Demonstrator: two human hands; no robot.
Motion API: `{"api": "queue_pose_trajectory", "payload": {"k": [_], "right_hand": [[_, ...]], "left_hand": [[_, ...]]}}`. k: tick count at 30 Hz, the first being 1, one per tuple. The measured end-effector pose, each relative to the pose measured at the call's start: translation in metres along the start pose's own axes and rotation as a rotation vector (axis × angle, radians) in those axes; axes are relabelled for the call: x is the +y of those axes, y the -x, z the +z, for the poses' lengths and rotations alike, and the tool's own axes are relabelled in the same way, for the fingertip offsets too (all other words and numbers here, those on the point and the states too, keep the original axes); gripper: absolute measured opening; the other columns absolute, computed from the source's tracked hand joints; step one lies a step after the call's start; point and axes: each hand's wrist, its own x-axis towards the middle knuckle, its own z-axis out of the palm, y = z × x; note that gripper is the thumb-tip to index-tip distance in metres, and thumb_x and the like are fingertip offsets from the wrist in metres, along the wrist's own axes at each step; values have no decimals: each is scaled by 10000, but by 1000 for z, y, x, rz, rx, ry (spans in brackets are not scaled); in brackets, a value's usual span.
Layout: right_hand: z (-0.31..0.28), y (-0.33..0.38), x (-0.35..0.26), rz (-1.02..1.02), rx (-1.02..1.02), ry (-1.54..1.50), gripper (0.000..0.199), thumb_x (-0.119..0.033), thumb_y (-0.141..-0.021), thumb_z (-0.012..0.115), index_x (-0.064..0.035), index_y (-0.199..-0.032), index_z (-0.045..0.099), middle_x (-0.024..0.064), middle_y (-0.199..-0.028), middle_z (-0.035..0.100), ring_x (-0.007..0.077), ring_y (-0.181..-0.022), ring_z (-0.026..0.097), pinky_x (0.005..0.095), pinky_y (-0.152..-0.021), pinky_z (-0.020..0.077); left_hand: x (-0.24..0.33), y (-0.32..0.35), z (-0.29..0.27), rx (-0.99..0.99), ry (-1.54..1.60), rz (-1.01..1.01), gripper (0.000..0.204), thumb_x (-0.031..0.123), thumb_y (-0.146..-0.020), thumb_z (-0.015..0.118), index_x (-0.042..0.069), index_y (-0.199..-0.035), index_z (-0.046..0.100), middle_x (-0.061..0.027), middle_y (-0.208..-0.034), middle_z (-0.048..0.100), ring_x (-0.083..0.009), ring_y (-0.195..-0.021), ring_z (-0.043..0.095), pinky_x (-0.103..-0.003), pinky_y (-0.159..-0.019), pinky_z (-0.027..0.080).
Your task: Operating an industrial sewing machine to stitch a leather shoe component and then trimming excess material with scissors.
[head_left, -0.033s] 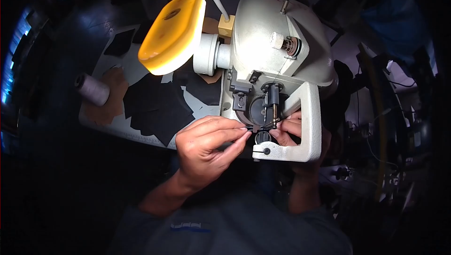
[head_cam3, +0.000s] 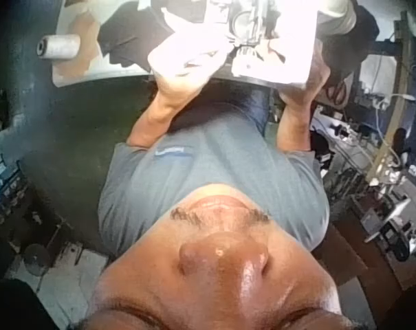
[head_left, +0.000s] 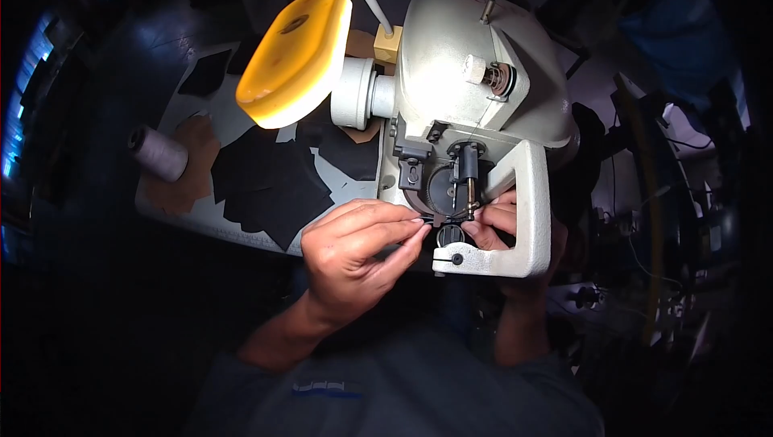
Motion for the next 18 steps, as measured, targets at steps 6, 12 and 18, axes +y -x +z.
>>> {"api": "queue_pose_trajectory", "payload": {"k": [6,12,18], "right_hand": [[0,1,2,-35,19,-5,268,-76,-695,968,-66,-894,788,67,-806,724,247,-792,664,383,-719,554],[1,-1,-1,-35,29,-11,270,-75,-700,968,-66,-896,781,66,-803,726,243,-793,665,377,-724,555],[1,0,-1,-40,33,-6,274,-79,-711,964,-69,-904,771,58,-799,730,239,-795,665,375,-723,557]], "left_hand": [[5,-2,5,56,-91,56,151,-51,-737,864,10,-821,755,-107,-821,767,-249,-715,744,-327,-654,581],[4,-2,8,76,-110,61,160,-54,-727,866,12,-799,738,-105,-808,761,-249,-697,738,-327,-646,578],[0,0,9,90,-78,91,224,-91,-737,864,-6,-844,687,-125,-800,763,-228,-701,752,-316,-664,589]]}}
